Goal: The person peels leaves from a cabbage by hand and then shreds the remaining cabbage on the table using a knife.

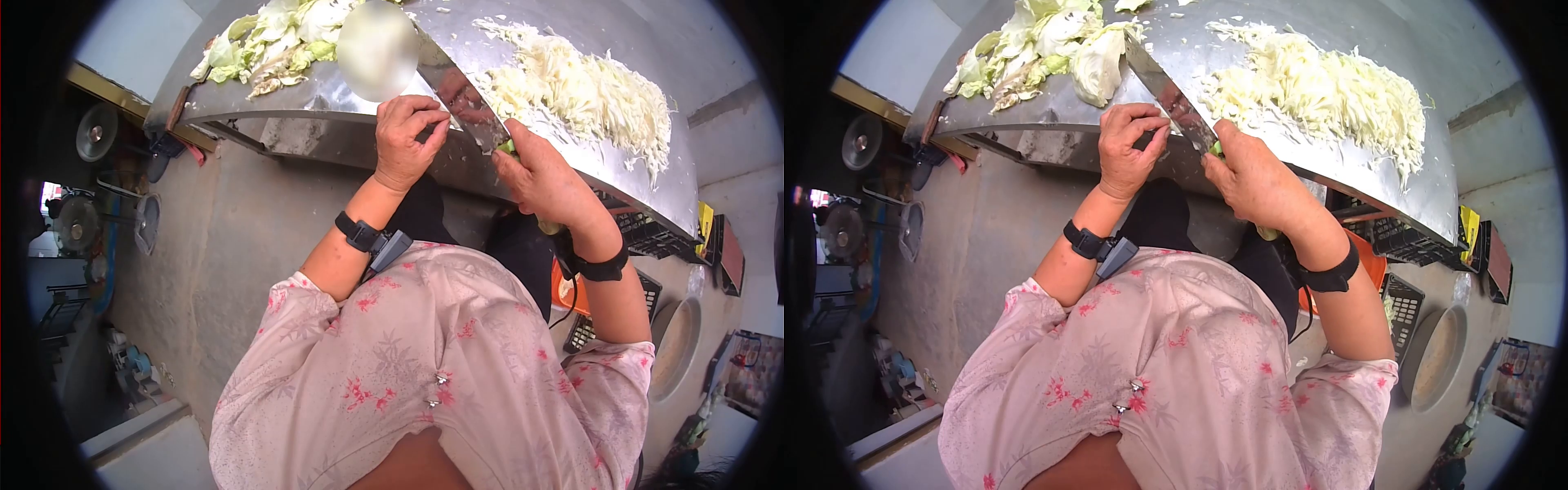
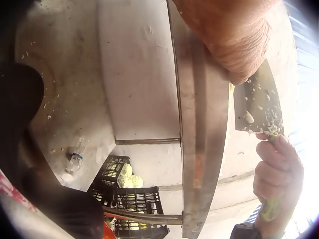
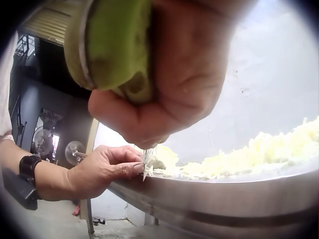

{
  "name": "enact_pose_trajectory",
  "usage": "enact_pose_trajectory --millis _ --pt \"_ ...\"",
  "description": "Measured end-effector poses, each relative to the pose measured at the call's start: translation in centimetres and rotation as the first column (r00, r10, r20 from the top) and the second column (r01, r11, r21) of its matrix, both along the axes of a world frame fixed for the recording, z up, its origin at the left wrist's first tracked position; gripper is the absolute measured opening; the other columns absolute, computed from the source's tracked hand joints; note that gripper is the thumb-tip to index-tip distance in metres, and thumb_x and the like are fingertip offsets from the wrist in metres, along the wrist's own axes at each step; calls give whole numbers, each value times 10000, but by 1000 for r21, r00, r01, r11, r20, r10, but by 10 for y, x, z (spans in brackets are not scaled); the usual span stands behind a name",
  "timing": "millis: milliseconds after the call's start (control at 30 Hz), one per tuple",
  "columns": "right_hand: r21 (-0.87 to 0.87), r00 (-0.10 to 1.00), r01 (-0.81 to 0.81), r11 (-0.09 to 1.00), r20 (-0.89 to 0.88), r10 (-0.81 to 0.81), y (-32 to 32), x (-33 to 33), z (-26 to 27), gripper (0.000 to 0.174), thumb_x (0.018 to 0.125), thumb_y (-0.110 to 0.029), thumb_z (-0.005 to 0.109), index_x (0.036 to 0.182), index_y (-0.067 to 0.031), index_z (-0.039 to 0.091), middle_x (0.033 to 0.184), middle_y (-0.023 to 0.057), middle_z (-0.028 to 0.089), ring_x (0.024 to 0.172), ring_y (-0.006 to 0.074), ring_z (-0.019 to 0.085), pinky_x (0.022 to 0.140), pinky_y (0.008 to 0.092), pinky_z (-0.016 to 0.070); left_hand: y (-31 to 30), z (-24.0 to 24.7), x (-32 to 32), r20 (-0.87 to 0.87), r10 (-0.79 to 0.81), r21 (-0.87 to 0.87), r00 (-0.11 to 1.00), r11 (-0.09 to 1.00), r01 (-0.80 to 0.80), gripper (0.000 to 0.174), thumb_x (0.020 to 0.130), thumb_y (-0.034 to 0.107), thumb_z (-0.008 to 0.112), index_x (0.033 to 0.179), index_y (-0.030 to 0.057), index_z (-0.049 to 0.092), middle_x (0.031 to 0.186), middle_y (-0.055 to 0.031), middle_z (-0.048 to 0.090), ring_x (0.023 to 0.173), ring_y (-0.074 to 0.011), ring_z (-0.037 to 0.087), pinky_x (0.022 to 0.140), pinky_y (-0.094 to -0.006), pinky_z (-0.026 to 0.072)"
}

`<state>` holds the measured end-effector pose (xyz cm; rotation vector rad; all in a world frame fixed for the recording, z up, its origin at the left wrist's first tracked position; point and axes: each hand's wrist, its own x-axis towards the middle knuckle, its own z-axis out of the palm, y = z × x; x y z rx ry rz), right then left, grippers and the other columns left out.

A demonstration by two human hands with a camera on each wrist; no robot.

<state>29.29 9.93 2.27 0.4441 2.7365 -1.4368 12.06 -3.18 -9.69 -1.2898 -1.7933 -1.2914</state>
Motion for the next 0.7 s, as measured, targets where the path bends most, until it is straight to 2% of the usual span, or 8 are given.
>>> enact_pose_trajectory --millis 33,133,233,533,700 --pt "-38 999 10 999 48 -8 -1 0 3 210 1001 -136 532 1033 40 422 669 171 601 503 264 586 488 396 473 0 0 0 0 -3 2 1000 1000 3 140 725 62 798 842 114 740 931 -13 685 887 -213 631 871 -353 440" --pt "-45 999 6 999 40 -5 -2 -1 2 212 1018 -153 513 1030 32 408 660 117 577 459 172 536 425 346 447 -1 1 0 2 -10 6 1000 1000 10 137 727 59 797 838 112 737 926 -16 688 887 -214 633 869 -353 440" --pt "-33 999 6 999 31 -5 -4 -2 2 218 1020 -163 508 1019 31 407 679 129 589 454 192 548 435 349 457 -1 1 0 2 -13 6 1000 1000 13 134 727 56 798 833 109 735 921 -18 690 886 -215 635 866 -353 441" --pt "5 986 -23 1000 165 22 -4 -9 19 232 1021 -184 493 1000 38 425 691 131 588 466 203 576 441 359 479 1 -1 0 -2 1 15 1000 1000 -1 128 725 59 805 818 104 730 908 -19 693 887 -218 638 861 -355 441" --pt "-55 984 1 998 177 9 4 -15 13 242 1007 -199 498 991 36 447 664 115 567 471 197 578 450 352 488 1 0 1 10 3 13 1000 1000 -3 120 729 64 803 815 105 730 887 -18 692 885 -219 637 857 -355 441"
